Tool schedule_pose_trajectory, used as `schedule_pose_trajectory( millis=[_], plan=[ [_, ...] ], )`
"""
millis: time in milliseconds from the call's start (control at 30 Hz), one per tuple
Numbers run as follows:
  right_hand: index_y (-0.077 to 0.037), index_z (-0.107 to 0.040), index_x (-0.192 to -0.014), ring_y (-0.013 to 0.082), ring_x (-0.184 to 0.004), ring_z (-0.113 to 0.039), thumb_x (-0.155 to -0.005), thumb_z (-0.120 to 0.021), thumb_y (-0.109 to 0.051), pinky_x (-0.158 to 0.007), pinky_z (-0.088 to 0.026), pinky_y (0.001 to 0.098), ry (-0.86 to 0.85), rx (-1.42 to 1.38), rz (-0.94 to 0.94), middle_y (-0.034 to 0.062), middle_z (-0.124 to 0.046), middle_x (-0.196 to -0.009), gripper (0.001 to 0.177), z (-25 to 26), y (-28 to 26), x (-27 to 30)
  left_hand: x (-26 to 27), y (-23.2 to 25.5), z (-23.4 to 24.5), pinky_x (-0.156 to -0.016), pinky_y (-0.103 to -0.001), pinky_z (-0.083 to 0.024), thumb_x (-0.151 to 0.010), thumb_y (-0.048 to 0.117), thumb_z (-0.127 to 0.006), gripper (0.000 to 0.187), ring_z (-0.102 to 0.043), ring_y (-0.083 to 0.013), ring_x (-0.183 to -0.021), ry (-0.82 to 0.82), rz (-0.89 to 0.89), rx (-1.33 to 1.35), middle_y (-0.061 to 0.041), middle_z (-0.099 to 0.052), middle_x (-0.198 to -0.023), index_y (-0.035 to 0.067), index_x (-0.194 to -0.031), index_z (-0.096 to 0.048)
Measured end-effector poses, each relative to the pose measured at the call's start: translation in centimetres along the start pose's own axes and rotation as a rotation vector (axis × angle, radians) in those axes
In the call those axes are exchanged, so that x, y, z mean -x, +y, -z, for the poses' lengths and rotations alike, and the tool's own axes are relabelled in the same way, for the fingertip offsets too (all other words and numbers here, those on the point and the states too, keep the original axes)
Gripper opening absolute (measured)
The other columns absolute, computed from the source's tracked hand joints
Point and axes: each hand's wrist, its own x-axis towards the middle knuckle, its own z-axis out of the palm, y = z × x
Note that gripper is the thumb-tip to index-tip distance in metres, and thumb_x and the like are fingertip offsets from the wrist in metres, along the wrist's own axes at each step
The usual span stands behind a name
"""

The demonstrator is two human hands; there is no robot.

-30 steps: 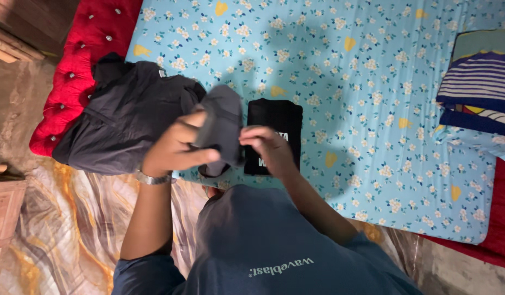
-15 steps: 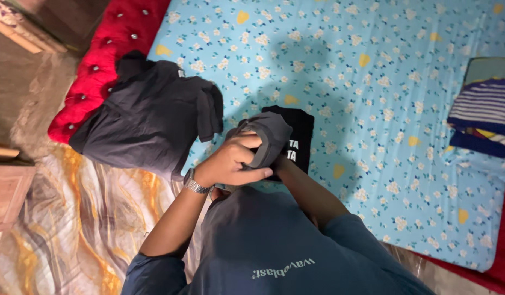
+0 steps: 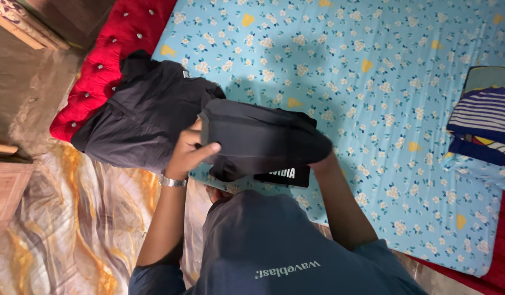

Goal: The person removes clothing items one by one from a storage cabinet and systematically folds each shirt flat on a bed.

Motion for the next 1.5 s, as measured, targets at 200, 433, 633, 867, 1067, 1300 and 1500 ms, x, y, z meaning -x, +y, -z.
schedule_pose_trajectory(
  millis=[200,433,633,867,1067,1300,1500],
  plan=[
    [0.0,-0.055,-0.122,0.0287,-0.114,-0.057,-0.091,-0.059,-0.027,-0.102,-0.044,0.0416,0.083,-0.121,0.137,0.0151,-0.061,-0.122,0.041,1.0,-0.8,1.5,-0.9,0.9,-1.7,-0.108,-0.042,-0.032,-0.08,0.008,-0.072,0.014,-0.05,-0.0324,-0.124,-0.089,-0.15,-0.198,-0.017,-0.062,-0.121,-0.001,-0.073,-0.064],
    [0.0,-0.055,-0.125,0.0307,-0.115,-0.056,-0.09,-0.06,-0.03,-0.103,-0.043,0.0433,0.079,-0.283,0.222,0.0161,-0.061,-0.122,0.046,4.1,-5.1,3.3,-0.1,0.6,-0.7,-0.089,-0.037,-0.043,-0.077,0.011,-0.074,0.018,-0.058,-0.0259,-0.099,0.212,-0.016,-0.112,-0.012,-0.066,-0.097,-0.001,-0.067,-0.064],
    [-0.007,-0.054,-0.101,0.023,-0.1,-0.06,-0.088,-0.064,-0.016,-0.09,-0.047,0.0369,0.207,-0.072,0.378,0.0089,-0.063,-0.102,0.019,3.1,-9.0,5.9,0.0,3.1,0.7,-0.1,-0.037,-0.037,-0.08,0.007,-0.068,0.015,-0.055,-0.0275,-0.107,0.187,-0.21,-0.247,-0.015,-0.063,-0.102,-0.004,-0.075,-0.06],
    [-0.01,-0.047,-0.101,0.0149,-0.091,-0.056,-0.098,-0.059,-0.01,-0.09,-0.046,0.0309,0.168,0.052,0.739,0.0024,-0.056,-0.094,0.012,-0.3,-12.2,4.7,0.8,0.6,1.7,-0.075,-0.026,-0.042,-0.084,0.012,-0.068,0.015,-0.055,-0.0148,-0.091,0.146,-0.08,-0.213,-0.01,-0.06,-0.105,-0.003,-0.085,-0.064],
    [-0.007,-0.048,-0.112,0.0085,-0.089,-0.046,-0.107,-0.063,-0.014,-0.083,-0.041,0.0224,0.443,0.535,0.942,-0.0002,-0.045,-0.099,0.017,-2.6,-18.3,3.0,2.5,-7.9,0.7,-0.052,-0.025,-0.033,-0.102,0.023,-0.058,0.035,-0.038,-0.0059,-0.062,-0.013,0.425,-0.361,0.0,-0.042,-0.068,0.0,-0.076,-0.049],
    [-0.006,-0.05,-0.108,0.0143,-0.087,-0.057,-0.103,-0.06,-0.016,-0.083,-0.05,0.0272,0.193,0.277,0.912,0.0043,-0.055,-0.098,0.015,-5.5,-23.5,2.9,5.2,-9.6,-2.6,-0.056,-0.022,-0.039,-0.098,0.022,-0.051,0.02,-0.045,-0.004,-0.06,-0.307,0.47,0.162,0.002,-0.052,-0.068,0.005,-0.09,-0.057],
    [-0.008,-0.046,-0.103,0.0089,-0.086,-0.051,-0.103,-0.065,-0.014,-0.081,-0.043,0.0213,0.091,0.41,0.776,0.0012,-0.051,-0.092,0.02,-7.3,-21.0,1.1,3.4,-10.4,-5.4,-0.064,-0.027,-0.048,-0.092,0.021,-0.062,0.019,-0.057,-0.0105,-0.074,-0.316,0.32,-0.175,-0.002,-0.063,-0.082,0.003,-0.09,-0.065]
  ],
)
